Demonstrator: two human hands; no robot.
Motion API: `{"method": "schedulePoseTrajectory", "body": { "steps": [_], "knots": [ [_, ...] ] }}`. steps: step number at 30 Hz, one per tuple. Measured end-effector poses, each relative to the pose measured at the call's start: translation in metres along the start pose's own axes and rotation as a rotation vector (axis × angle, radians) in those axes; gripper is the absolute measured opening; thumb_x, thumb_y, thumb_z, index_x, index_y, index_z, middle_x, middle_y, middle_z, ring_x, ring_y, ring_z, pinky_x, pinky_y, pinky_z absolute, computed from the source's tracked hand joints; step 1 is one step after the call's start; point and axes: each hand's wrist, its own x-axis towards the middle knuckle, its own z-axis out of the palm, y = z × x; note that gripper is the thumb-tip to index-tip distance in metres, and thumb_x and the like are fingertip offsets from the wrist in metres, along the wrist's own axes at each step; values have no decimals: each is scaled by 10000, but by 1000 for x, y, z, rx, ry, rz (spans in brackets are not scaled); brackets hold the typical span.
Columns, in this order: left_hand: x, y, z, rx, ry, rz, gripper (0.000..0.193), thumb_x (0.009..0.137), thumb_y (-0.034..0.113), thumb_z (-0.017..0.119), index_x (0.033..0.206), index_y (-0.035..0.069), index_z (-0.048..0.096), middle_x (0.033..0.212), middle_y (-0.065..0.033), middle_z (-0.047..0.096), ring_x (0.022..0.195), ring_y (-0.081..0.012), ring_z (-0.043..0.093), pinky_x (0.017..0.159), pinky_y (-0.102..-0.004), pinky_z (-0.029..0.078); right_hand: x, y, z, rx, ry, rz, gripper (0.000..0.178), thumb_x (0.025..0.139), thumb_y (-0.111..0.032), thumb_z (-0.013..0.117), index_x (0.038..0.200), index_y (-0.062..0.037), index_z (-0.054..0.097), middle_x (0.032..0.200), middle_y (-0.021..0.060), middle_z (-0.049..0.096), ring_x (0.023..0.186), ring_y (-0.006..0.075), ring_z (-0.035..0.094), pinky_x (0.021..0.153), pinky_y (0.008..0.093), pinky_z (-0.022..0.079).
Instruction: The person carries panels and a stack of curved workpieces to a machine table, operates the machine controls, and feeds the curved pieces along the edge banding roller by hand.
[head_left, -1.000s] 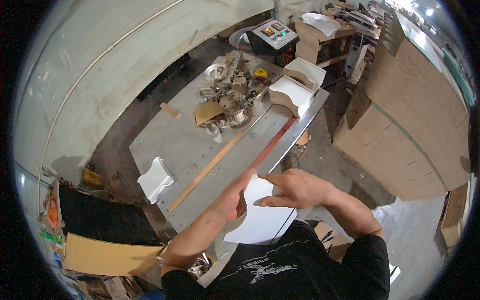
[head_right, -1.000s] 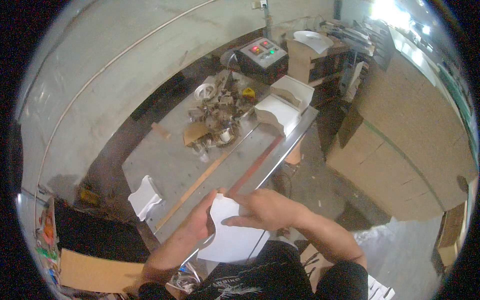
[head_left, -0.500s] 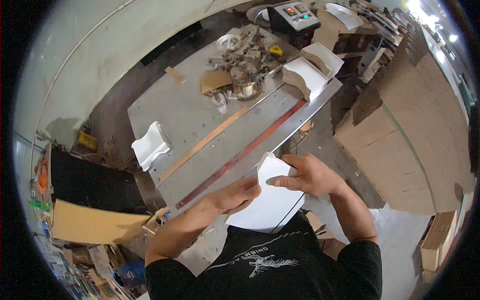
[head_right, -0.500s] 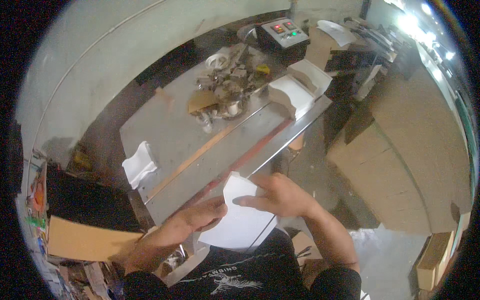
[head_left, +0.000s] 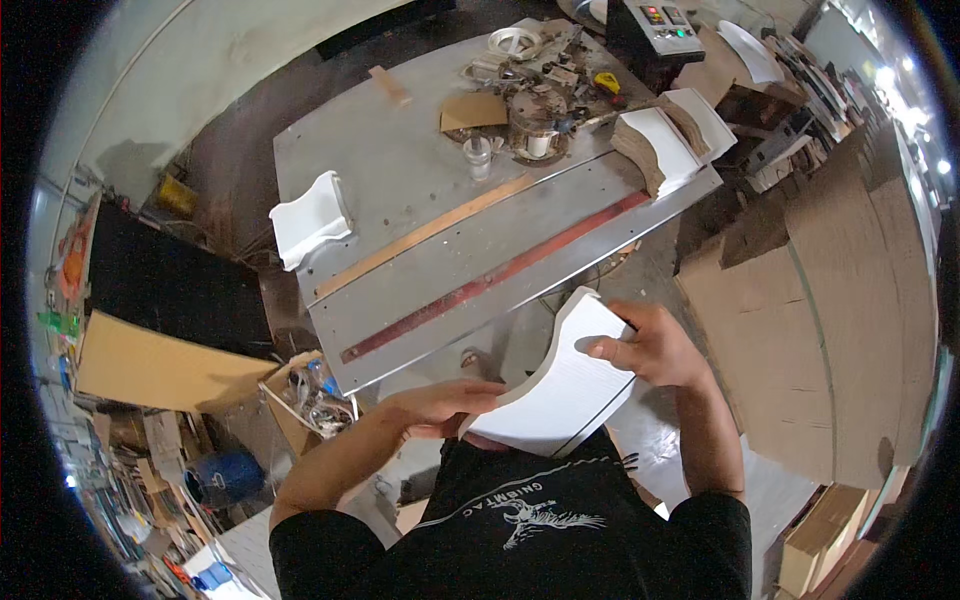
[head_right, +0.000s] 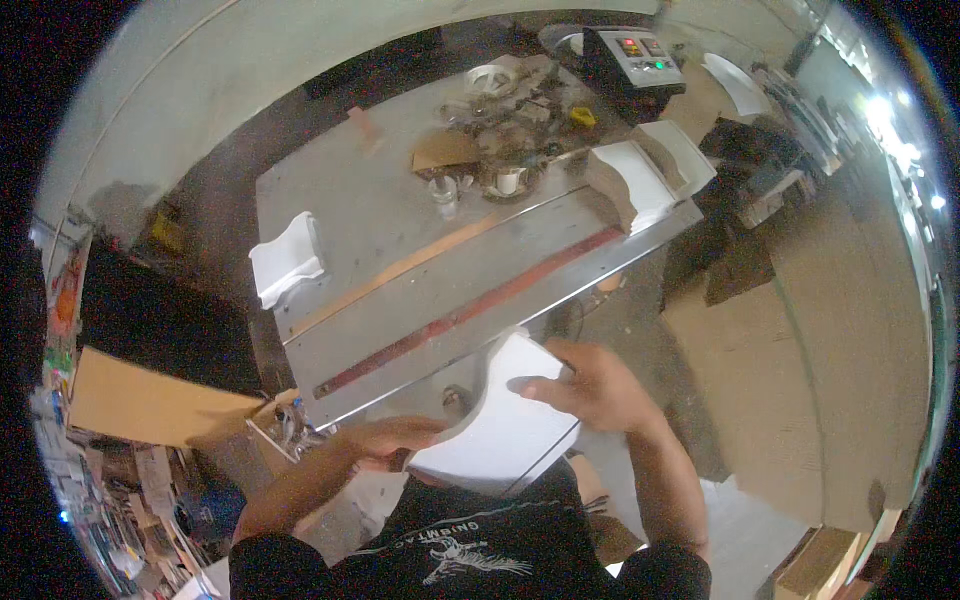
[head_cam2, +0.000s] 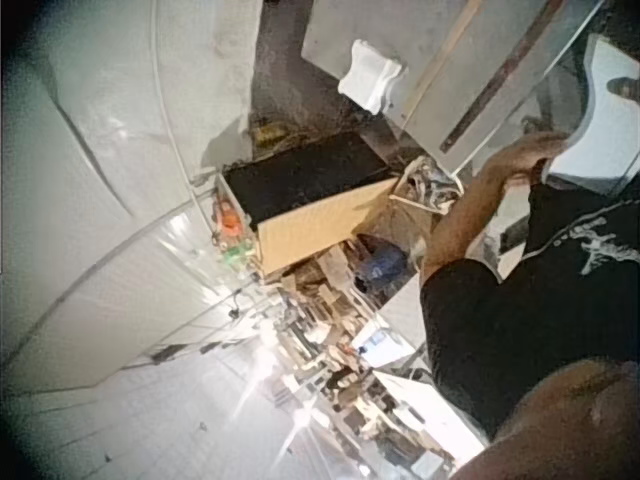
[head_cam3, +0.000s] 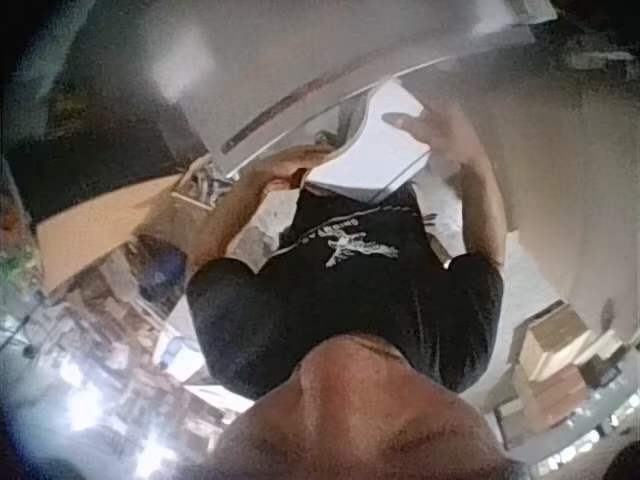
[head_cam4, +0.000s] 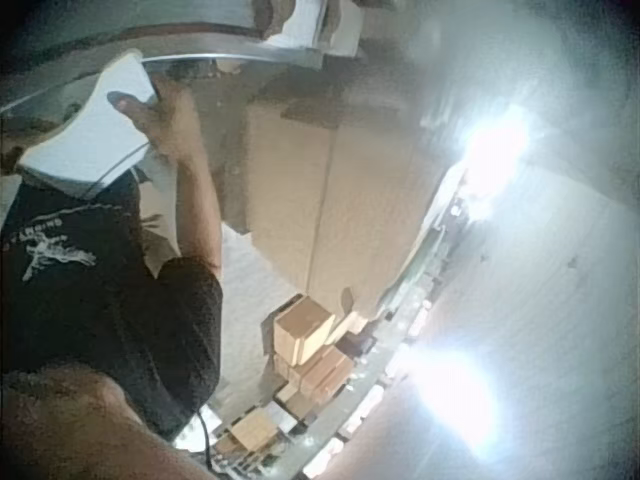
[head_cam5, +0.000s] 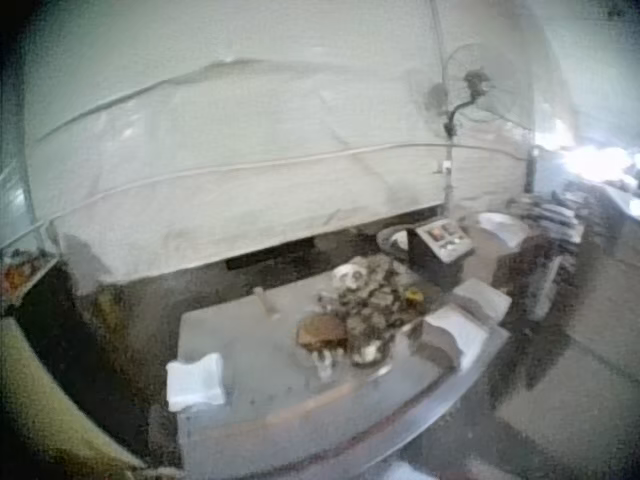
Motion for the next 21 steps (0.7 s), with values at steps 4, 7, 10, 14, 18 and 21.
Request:
{"method": "schedulePoseTrajectory", "body": {
  "steps": [4, 7, 10, 14, 18, 21],
  "knots": [
    [-12, -18, 0, -111, -23, 111, 819, 852, 446, 733, 1422, -31, 390, 1367, -151, 514, 1261, -265, 522, 1072, -487, 451, -10, 15, -5, 116, 114, 115, 359, 864, -261, 747, 1098, 6, 697, 766, 34, 678, 665, 76, 549, 585, 267, 442],
    [-15, -24, 8, -140, 52, 197, 792, 810, 468, 756, 1358, -37, 485, 1350, -176, 530, 1261, -297, 524, 1072, -529, 453, -12, 14, -7, 120, 115, 103, 385, 848, -282, 754, 1093, 10, 698, 736, 10, 650, 637, 72, 528, 566, 259, 423],
    [-20, -22, 16, -8, 27, 273, 756, 832, 449, 741, 1341, -53, 496, 1323, -188, 550, 1245, -320, 535, 1054, -539, 469, -13, 14, -7, 112, 125, 71, 400, 850, -306, 754, 1083, 14, 698, 734, 7, 642, 635, 81, 533, 565, 267, 430],
    [-9, -33, 20, 226, 176, 322, 717, 869, 438, 703, 1344, -56, 495, 1301, -196, 564, 1229, -337, 546, 1041, -542, 481, -16, 26, -7, 152, 148, 136, 413, 861, -323, 747, 1074, 27, 689, 706, -5, 615, 598, 70, 512, 527, 255, 402],
    [-3, -28, 12, 112, 117, 324, 678, 937, 446, 609, 1395, -29, 451, 1296, -201, 573, 1219, -329, 559, 1014, -539, 495, -21, 25, -4, 288, 168, 120, 407, 882, -309, 726, 1092, 34, 672, 664, -34, 549, 544, 41, 445, 479, 236, 339],
    [6, -17, 4, -119, -29, 365, 657, 982, 485, 505, 1411, -8, 440, 1306, -199, 575, 1220, -320, 566, 989, -539, 505, -17, 37, -7, 253, 161, 166, 501, 884, -385, 736, 1111, 48, 627, 734, -27, 582, 589, 42, 484, 489, 222, 358]
  ]
}}
